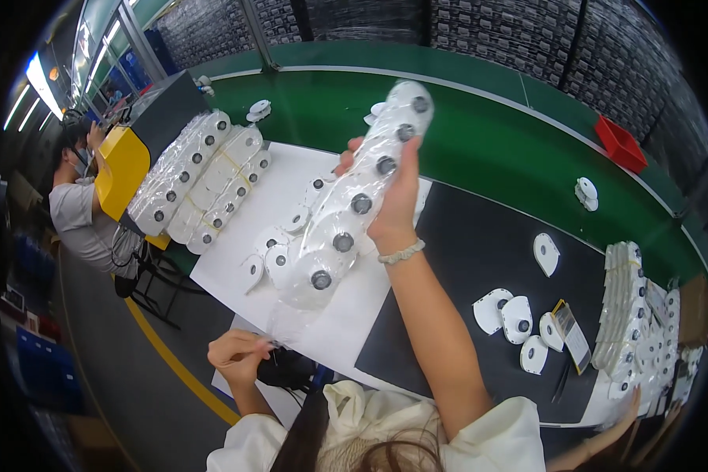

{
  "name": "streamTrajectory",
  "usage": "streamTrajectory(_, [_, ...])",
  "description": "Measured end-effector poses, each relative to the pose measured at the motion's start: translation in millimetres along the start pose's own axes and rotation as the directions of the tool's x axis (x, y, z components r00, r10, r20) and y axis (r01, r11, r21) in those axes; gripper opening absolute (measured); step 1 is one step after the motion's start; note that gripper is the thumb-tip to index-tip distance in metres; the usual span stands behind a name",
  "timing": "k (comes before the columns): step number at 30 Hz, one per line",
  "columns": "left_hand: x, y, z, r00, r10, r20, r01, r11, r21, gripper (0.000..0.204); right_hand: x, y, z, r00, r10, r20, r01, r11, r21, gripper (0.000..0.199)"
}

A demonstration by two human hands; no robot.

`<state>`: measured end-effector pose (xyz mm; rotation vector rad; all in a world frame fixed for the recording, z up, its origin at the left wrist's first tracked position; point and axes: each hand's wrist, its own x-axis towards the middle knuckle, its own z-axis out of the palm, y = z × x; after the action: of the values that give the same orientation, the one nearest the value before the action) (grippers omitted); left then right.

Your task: Packaging small white circular components into protective bubble wrap sleeves on an assembly line.

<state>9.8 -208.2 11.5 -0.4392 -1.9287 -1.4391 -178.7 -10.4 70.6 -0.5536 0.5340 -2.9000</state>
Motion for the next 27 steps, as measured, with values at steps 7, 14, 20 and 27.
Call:
streamTrajectory(7, [3.0, 22.1, 22.2, 0.894, -0.110, -0.434, -0.012, 0.963, -0.270, 0.009, -16.0, -20.1, 36.2, 0.909, -0.275, -0.312, 0.246, 0.960, -0.131, 0.068])
streamTrajectory(14, [30.8, 21.8, 12.7, 0.984, 0.112, -0.140, -0.117, 0.993, -0.023, 0.008, -16.2, -56.5, 19.4, 0.955, -0.278, -0.109, 0.263, 0.955, -0.135, 0.065])
streamTrajectory(20, [127.6, -33.3, 29.4, 0.589, -0.201, 0.783, 0.794, 0.323, -0.515, 0.080, -33.9, -36.8, 23.5, 0.796, 0.606, -0.005, -0.601, 0.788, -0.134, 0.052])
streamTrajectory(27, [191.4, -10.2, 33.3, 0.371, -0.347, 0.861, 0.792, 0.603, -0.098, 0.051, -38.6, -24.7, 43.9, 0.566, 0.823, 0.052, -0.341, 0.291, -0.894, 0.034])
